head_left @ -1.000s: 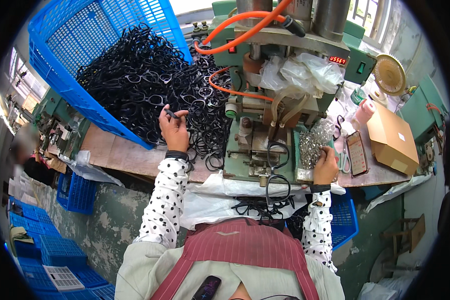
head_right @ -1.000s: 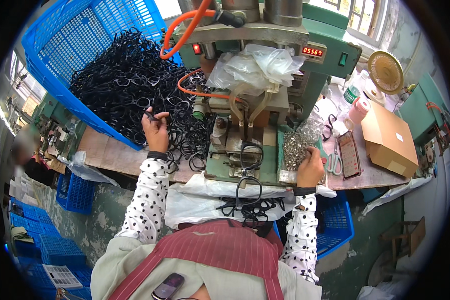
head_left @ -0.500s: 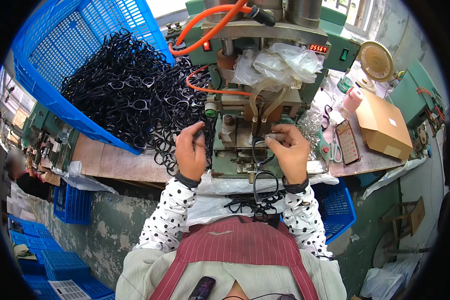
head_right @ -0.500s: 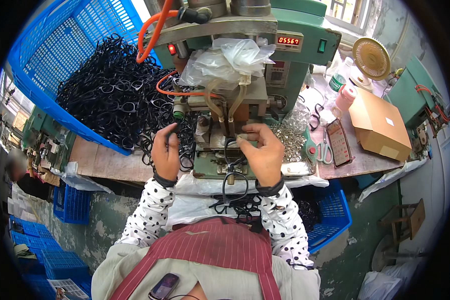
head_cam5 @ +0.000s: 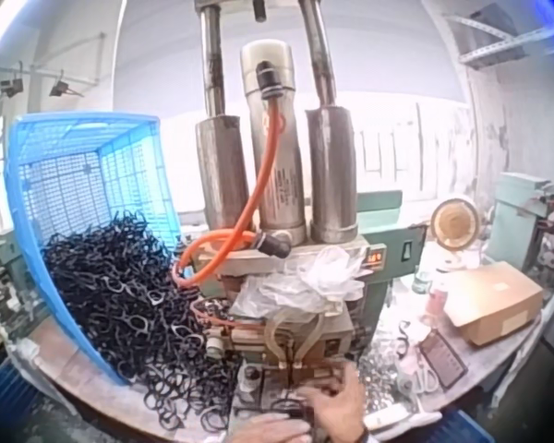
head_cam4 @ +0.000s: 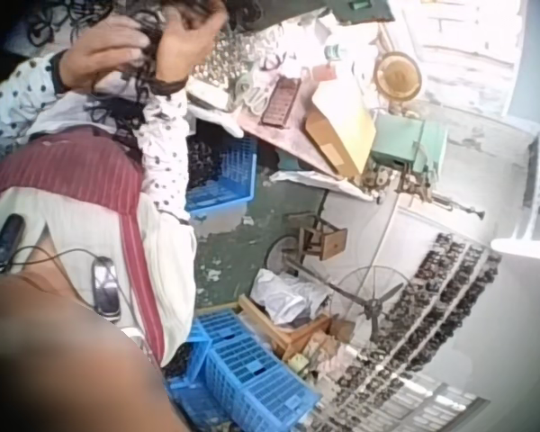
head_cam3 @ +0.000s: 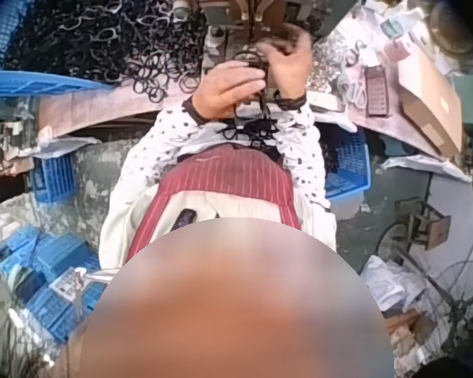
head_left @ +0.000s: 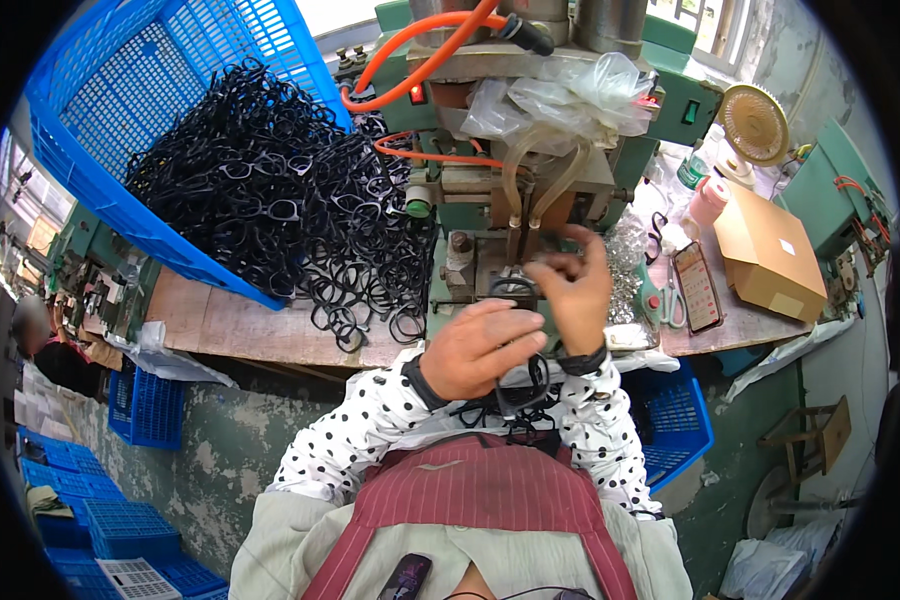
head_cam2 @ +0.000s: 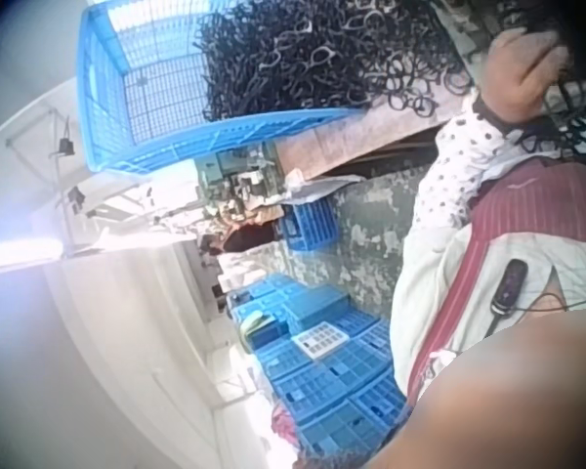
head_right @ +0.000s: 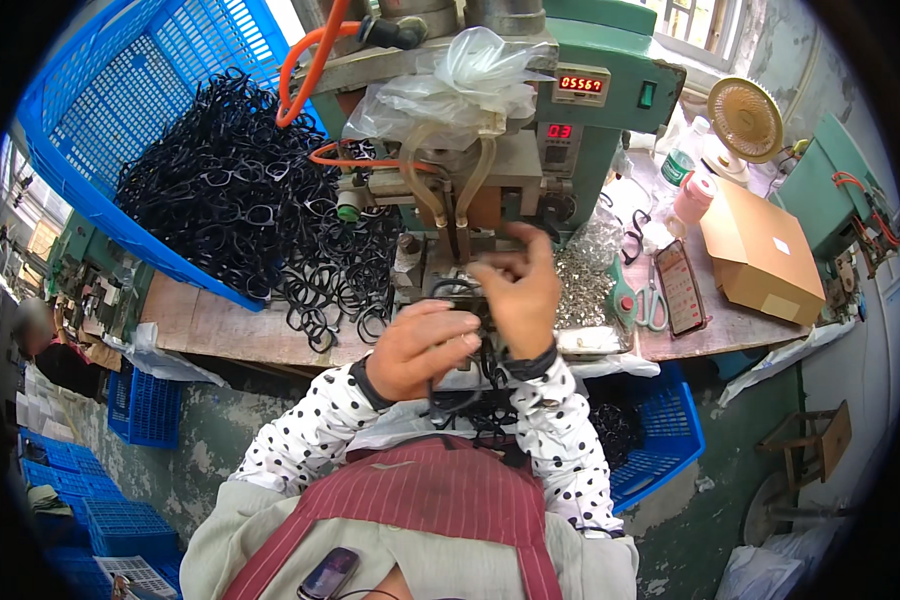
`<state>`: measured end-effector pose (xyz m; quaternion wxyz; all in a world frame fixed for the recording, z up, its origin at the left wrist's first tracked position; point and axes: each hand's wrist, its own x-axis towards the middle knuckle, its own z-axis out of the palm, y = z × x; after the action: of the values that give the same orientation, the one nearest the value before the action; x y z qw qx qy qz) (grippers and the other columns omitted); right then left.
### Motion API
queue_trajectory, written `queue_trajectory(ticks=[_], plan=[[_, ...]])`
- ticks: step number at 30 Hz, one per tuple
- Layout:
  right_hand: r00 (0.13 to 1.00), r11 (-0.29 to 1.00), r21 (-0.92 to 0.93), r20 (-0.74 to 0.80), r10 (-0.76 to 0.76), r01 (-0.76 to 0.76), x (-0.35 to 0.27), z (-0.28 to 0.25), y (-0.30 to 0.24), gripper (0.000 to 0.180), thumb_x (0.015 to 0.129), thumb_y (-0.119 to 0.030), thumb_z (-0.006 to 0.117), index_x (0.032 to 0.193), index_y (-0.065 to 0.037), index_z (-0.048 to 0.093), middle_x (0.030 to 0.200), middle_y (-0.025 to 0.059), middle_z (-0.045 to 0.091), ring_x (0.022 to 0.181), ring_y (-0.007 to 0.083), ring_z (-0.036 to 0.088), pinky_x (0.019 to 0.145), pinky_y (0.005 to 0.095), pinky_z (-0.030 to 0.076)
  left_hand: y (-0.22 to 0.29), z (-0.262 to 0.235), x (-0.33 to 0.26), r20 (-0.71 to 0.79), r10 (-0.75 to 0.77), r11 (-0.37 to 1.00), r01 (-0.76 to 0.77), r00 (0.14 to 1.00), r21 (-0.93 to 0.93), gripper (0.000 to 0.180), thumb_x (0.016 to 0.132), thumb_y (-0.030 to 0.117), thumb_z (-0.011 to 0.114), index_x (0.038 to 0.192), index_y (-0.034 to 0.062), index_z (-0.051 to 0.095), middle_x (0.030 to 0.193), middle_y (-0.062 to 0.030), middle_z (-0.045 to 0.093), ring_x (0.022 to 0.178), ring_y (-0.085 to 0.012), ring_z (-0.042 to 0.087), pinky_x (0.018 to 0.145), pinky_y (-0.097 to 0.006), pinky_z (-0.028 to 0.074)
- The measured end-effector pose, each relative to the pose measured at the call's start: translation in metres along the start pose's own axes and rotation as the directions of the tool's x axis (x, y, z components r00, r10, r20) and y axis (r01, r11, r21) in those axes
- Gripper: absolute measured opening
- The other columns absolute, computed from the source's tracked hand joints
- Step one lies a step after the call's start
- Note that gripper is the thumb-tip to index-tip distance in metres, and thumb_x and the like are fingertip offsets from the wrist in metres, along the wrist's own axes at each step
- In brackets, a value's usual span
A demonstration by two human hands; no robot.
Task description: The person repeatedly picks black cable loops from a blue basket, places them into a press machine, and adds small metallic components from a tray. The person operates the press to join the parts and removes the finished assemblies, continuing the cycle throughout the clip.
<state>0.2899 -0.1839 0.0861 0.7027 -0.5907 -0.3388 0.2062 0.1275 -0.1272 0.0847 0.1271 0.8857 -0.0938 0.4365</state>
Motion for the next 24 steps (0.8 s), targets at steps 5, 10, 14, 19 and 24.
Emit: queue_trajectory(ticks=[5, 10, 14, 19, 24], plan=[[0.903, 0.442, -0.892, -0.265, -0.339, -0.096, 0.037, -0.093, 0.071, 0.037, 0.077, -0.021, 0.074, 0.111, -0.015, 0.06, 0.091, 0.0079, 0.07, 0.082, 0.0295, 0.064, 0.073, 0.0412, 0.048, -0.012, 0.016, 0.002, 0.111, 0.045, 0.995, -0.035, 0.993, -0.089, 0.051, 0.073, -0.001, 0.065, 0.123, 0.0032, 0.057, 0.125, -0.0161, 0.059, 0.104, -0.0321, 0.061, 0.094, -0.048, 0.049], [0.949, 0.473, -0.871, -0.028, -0.314, 0.131, 0.017, -0.129, 0.084, 0.028, 0.072, -0.023, 0.077, 0.098, -0.014, 0.069, 0.099, 0.0052, 0.068, 0.094, 0.027, 0.059, 0.082, 0.0416, 0.045, -0.017, 0.022, -0.007, 0.1, 0.054, 0.993, -0.044, 0.993, -0.107, 0.057, 0.069, 0.001, 0.067, 0.124, 0.0034, 0.056, 0.127, -0.0158, 0.058, 0.105, -0.0327, 0.06, 0.094, -0.048, 0.049], [0.917, 0.284, -0.941, 0.062, -0.395, 0.186, 0.007, -0.119, 0.095, 0.022, 0.07, -0.022, 0.077, 0.09, -0.015, 0.072, 0.11, 0.0001, 0.064, 0.109, 0.0258, 0.052, 0.089, 0.0467, 0.038, -0.017, 0.021, -0.005, 0.1, 0.058, 0.993, -0.047, 0.993, -0.105, 0.056, 0.069, 0.0, 0.066, 0.124, 0.0026, 0.056, 0.127, -0.0162, 0.058, 0.105, -0.0323, 0.06, 0.094, -0.048, 0.049], [0.884, 0.422, -0.882, -0.013, -0.467, 0.21, 0.014, -0.125, 0.112, 0.021, 0.07, -0.024, 0.078, 0.089, -0.016, 0.073, 0.11, 0.001, 0.064, 0.108, 0.0267, 0.052, 0.089, 0.047, 0.037, -0.012, 0.016, -0.001, 0.149, 0.041, 0.996, -0.028, 0.988, -0.089, 0.057, 0.07, 0.002, 0.067, 0.126, 0.0038, 0.055, 0.126, -0.0153, 0.058, 0.11, -0.0311, 0.06, 0.098, -0.051, 0.045], [0.905, 0.36, -0.908, 0.043, -0.423, 0.211, 0.007, -0.113, 0.095, 0.018, 0.067, -0.02, 0.078, 0.081, -0.013, 0.069, 0.109, 0.0019, 0.062, 0.11, 0.0285, 0.049, 0.09, 0.0488, 0.035, -0.013, -0.018, -0.008, 0.011, 0.103, 0.992, -0.104, 0.995, 0.078, 0.035, 0.094, 0.034, 0.057, 0.115, 0.0073, 0.063, 0.114, -0.0103, 0.061, 0.095, -0.0271, 0.06, 0.083, -0.043, 0.046]])
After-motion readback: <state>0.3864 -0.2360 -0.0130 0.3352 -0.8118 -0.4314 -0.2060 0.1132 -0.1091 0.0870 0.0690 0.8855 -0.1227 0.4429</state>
